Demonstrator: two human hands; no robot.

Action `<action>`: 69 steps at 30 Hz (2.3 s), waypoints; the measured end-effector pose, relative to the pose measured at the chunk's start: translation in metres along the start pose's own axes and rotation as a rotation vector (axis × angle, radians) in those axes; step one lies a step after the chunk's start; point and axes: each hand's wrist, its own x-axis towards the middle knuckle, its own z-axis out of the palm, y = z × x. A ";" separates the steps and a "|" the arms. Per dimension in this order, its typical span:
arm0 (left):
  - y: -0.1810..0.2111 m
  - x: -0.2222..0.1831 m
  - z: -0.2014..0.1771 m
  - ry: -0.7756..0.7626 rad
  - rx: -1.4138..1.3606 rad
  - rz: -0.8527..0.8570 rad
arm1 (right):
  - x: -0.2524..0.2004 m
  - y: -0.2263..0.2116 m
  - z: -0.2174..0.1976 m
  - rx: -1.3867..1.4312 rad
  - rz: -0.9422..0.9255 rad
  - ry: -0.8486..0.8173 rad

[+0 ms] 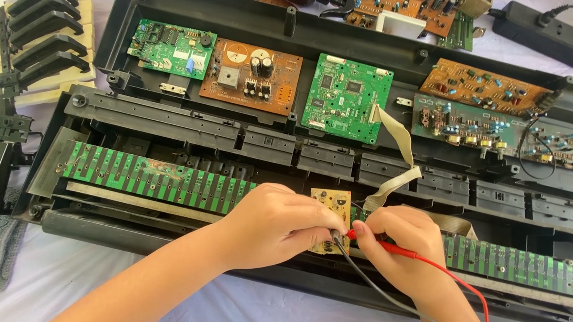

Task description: Testing and adjusting a small circuit board from an electronic keyboard using a multimeter and a screwdriver.

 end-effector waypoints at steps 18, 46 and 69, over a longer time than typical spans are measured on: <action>0.000 -0.004 0.005 -0.023 0.001 -0.018 | -0.002 0.000 0.000 -0.034 -0.018 0.038; -0.015 -0.015 0.014 0.059 -0.047 -0.012 | -0.022 0.022 -0.005 0.014 0.052 0.095; 0.003 -0.022 0.023 0.138 0.213 -0.001 | -0.027 0.016 -0.002 0.144 0.055 0.025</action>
